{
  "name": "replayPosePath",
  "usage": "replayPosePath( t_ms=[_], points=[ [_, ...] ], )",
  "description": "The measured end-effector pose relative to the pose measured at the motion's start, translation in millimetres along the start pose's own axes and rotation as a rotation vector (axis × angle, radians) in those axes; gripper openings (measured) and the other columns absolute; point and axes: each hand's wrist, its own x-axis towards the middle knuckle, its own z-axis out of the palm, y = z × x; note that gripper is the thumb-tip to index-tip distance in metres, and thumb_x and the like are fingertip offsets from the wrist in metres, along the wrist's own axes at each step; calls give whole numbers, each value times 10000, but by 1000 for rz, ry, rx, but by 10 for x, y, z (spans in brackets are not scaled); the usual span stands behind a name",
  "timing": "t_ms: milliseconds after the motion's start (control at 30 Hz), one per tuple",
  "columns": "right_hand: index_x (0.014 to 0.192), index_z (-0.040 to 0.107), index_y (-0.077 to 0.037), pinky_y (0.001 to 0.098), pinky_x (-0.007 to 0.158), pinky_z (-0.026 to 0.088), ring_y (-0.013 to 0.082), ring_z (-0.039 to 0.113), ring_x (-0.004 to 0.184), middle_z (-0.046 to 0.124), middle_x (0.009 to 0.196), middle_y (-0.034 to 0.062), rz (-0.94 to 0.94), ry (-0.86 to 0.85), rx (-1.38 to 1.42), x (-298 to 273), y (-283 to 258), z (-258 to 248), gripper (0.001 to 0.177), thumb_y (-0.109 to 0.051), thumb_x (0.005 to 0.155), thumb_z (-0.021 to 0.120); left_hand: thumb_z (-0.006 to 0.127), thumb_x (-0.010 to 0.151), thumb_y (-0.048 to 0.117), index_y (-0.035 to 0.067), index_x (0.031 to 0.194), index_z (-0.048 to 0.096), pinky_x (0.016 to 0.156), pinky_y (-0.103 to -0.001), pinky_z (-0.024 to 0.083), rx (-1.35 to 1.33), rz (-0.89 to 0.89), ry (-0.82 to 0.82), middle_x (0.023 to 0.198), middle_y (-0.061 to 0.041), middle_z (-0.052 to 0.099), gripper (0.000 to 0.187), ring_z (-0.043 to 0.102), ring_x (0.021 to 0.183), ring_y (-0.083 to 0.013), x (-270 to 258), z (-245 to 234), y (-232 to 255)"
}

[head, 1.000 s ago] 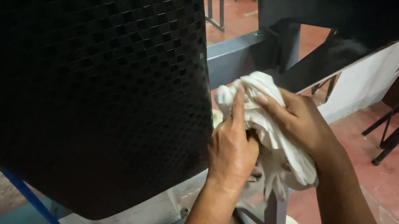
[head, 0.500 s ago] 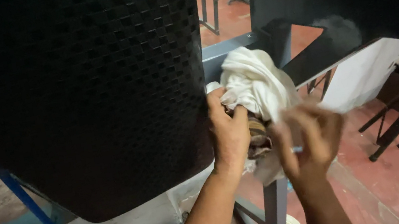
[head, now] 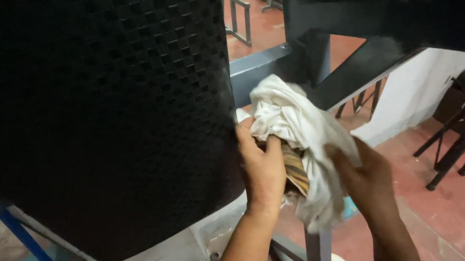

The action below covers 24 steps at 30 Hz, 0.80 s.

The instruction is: Wipe down several surfaces and pads of a weightlifting gym machine with a cleaning cloth.

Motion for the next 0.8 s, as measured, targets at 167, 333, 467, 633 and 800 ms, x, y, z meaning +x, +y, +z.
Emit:
replayPosePath(
  t_ms=[167,333,467,633,800],
  points=[
    [1187,710,-4,325,772,503,165,626,852,695,950,67,-72,108,-49,111,-377,-88,393,-348,1002,665,666,895,32,23,1349,504,906,-488,522,413,181,-58,1173,-274,678,481,657,1069,-452,-55,-124,166],
    [1099,702,-11,341,689,496,145,592,789,662,902,17,-38,99,142,398,-850,-75,344,-335,995,651,695,846,52,33,1414,448,856,-538,513,592,117,-222,1121,-284,659,619,651,1001,-486,-60,-199,287],
    [1125,696,-4,305,767,511,127,620,860,683,983,44,-58,-75,422,732,-747,-65,315,-297,1022,645,695,803,13,31,1478,401,868,-539,529,677,133,-294,1138,-299,645,737,656,998,-494,-51,-215,116],
    [1218,658,22,296,881,574,167,707,982,728,1101,89,-43,-172,829,748,-1061,-35,322,-250,1051,614,683,787,-1,62,1575,326,858,-526,541,674,148,-326,1182,-282,658,867,666,1019,-489,10,-306,290],
    [1127,695,4,282,573,399,136,543,718,632,888,57,-116,-66,536,811,-876,43,335,-297,1084,556,709,896,160,53,1525,242,814,-460,568,401,210,-374,1220,-225,672,791,694,1028,-417,70,-355,230]
  ],
)
